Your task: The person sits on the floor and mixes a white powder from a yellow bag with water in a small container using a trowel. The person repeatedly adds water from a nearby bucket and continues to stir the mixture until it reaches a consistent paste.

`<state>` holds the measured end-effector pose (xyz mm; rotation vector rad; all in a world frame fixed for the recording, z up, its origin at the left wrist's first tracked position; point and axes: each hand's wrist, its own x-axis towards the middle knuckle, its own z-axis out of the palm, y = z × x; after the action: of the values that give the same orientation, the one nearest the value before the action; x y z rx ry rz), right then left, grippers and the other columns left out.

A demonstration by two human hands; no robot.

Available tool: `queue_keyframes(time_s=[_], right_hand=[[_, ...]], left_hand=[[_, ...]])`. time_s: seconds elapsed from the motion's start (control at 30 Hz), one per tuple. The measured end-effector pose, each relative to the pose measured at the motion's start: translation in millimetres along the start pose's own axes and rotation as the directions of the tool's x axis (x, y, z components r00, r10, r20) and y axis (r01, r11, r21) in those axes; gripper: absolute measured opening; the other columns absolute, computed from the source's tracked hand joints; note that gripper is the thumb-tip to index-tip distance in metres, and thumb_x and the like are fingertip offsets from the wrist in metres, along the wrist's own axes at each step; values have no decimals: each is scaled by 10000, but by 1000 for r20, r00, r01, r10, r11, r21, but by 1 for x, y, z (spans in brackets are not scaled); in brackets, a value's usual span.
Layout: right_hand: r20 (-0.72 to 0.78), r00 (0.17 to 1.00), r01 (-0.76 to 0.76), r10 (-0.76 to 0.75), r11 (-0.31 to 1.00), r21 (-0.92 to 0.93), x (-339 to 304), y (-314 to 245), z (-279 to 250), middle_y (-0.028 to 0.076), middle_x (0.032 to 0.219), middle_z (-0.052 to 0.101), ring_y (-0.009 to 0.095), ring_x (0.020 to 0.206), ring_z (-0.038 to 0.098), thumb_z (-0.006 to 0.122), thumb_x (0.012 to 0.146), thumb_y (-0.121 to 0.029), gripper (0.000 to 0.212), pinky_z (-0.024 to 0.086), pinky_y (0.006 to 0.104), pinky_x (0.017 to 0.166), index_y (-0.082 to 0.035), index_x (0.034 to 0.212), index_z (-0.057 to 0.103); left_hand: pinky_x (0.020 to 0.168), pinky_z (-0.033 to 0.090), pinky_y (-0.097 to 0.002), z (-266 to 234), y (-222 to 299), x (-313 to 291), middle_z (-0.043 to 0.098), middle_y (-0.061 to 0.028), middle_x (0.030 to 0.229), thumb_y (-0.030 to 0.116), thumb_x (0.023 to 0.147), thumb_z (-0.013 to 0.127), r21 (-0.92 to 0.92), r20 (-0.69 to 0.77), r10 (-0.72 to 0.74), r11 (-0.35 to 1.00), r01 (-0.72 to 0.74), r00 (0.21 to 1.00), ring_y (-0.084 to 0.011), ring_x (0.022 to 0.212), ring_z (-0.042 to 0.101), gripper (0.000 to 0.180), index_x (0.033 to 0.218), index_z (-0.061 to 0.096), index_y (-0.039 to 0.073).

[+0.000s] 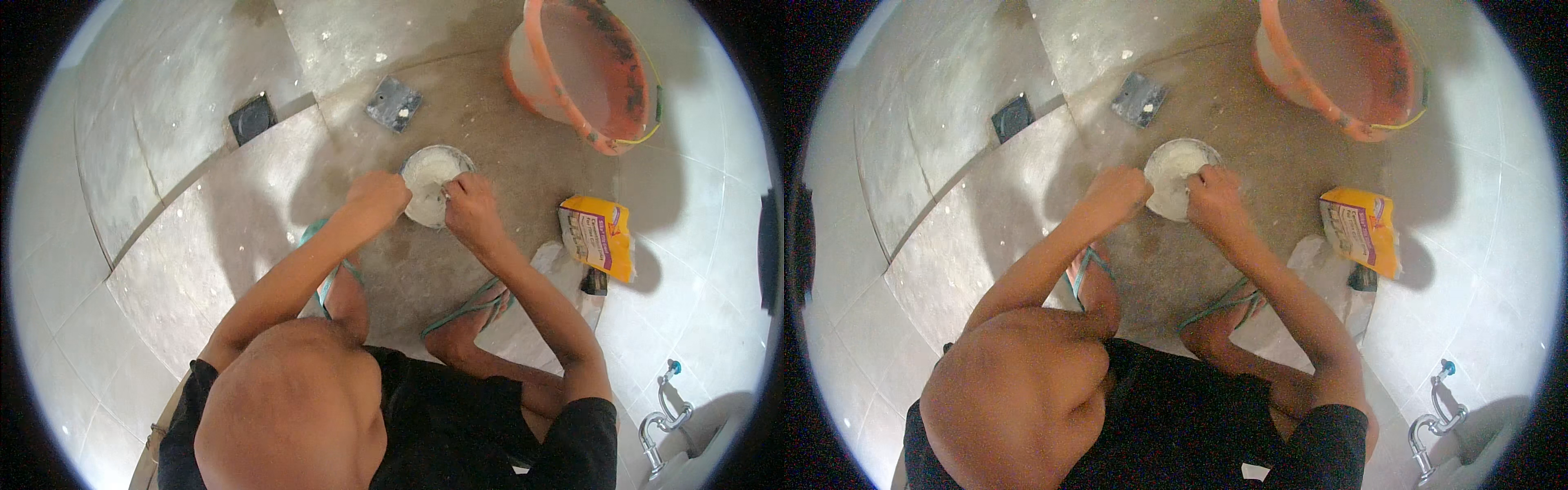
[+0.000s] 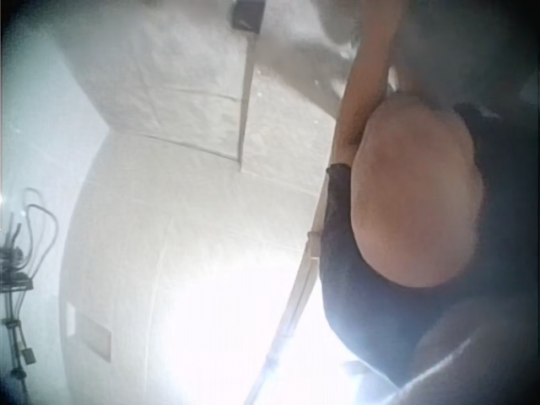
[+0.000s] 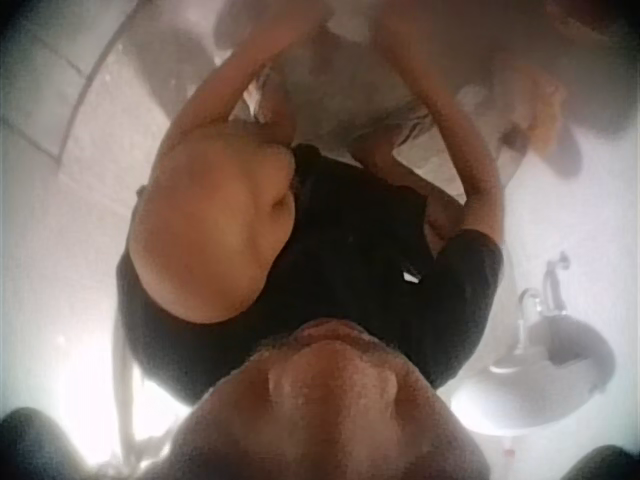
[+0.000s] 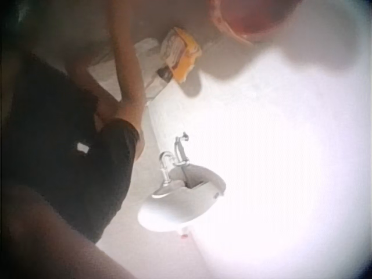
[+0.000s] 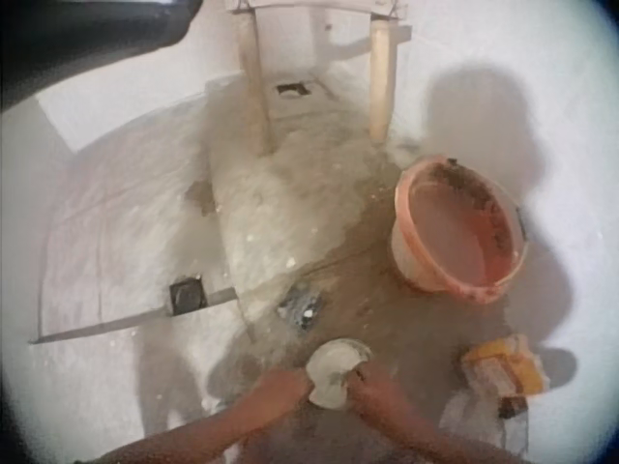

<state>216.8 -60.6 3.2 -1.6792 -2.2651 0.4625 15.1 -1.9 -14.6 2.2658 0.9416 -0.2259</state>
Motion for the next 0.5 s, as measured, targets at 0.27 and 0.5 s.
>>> queue_keyframes(time_s=[0.27, 0.5], right_hand=[[31, 999, -31, 30, 999, 41, 9, 5, 5, 148, 838, 582, 320, 814, 570, 618, 704, 37, 134, 450, 421, 743, 10, 833, 646], [40, 998, 47, -48, 999, 25, -2, -3, -2, 120, 861, 579, 291, 844, 567, 622, 675, 40, 179, 444, 405, 748, -8, 845, 649]], left_hand=[[641, 529, -486, 1, 0, 3, 649, -192, 755, 134, 743, 597, -23, 31, -79, 997, 80, 996, -374, 739, 667, 116, 743, 675, 48], [648, 534, -474, 5, 2, 5, 655, -178, 765, 98, 716, 624, 52, 7, -62, 997, 62, 998, -370, 757, 668, 83, 758, 683, 57]])
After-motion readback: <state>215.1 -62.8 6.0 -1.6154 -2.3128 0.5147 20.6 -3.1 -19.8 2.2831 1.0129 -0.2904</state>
